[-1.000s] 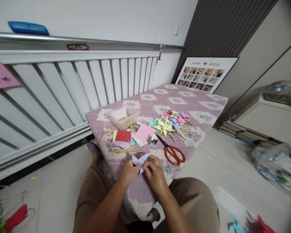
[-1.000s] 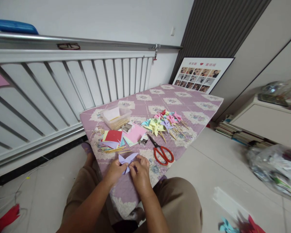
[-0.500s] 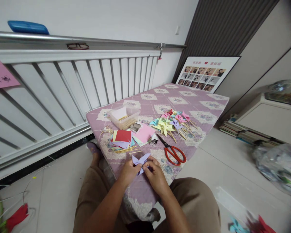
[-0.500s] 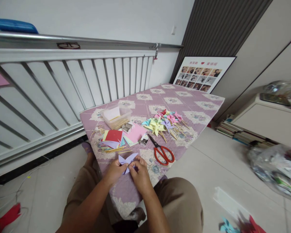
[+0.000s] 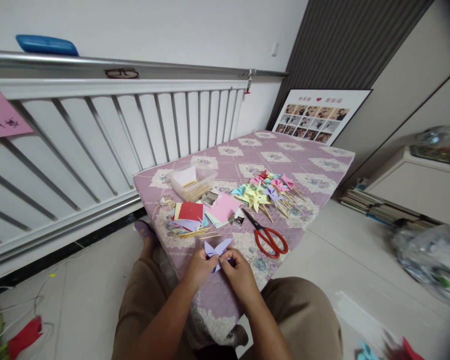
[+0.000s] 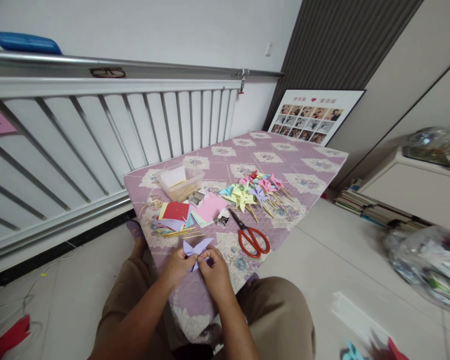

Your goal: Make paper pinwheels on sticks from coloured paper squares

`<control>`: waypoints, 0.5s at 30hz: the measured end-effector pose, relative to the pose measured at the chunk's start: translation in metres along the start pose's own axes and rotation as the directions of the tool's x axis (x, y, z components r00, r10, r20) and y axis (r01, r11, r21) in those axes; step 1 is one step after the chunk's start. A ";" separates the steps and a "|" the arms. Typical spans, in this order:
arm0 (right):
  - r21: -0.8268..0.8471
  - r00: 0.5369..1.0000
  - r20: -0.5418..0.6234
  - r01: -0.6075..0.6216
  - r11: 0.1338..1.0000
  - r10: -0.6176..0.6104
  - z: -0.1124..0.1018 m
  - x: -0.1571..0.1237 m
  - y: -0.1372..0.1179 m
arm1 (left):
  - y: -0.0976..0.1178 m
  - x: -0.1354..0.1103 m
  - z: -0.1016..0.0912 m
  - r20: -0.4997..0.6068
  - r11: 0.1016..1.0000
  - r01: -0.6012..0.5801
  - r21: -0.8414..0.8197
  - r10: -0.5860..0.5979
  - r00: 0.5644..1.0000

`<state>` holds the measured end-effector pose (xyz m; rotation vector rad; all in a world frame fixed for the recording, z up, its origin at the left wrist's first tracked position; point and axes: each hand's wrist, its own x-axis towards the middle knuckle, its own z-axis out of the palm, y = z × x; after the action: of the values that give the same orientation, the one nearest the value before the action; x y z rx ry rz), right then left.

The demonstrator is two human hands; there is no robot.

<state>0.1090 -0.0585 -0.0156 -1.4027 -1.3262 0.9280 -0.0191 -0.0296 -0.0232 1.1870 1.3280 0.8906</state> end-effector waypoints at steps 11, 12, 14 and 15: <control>0.181 0.995 0.027 -0.095 0.979 0.091 0.002 0.003 -0.006 | -0.002 0.001 0.002 -0.013 0.999 -0.034 -0.034 0.033 0.999; 0.178 0.995 0.045 -0.097 0.979 0.090 0.001 0.003 -0.008 | -0.002 0.001 0.002 -0.016 0.999 -0.037 -0.035 0.037 0.999; 0.161 0.993 0.076 -0.096 0.982 0.085 -0.002 0.003 -0.011 | -0.002 0.001 0.003 -0.028 0.999 -0.042 -0.033 0.041 0.999; 0.153 0.992 0.087 -0.099 0.983 0.087 -0.003 0.004 -0.011 | -0.003 0.001 0.003 -0.035 0.999 -0.043 -0.031 0.042 0.999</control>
<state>0.1091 -0.0560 -0.0040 -1.3263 -1.2253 1.1370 -0.0161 -0.0297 -0.0265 1.1841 1.3157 0.9628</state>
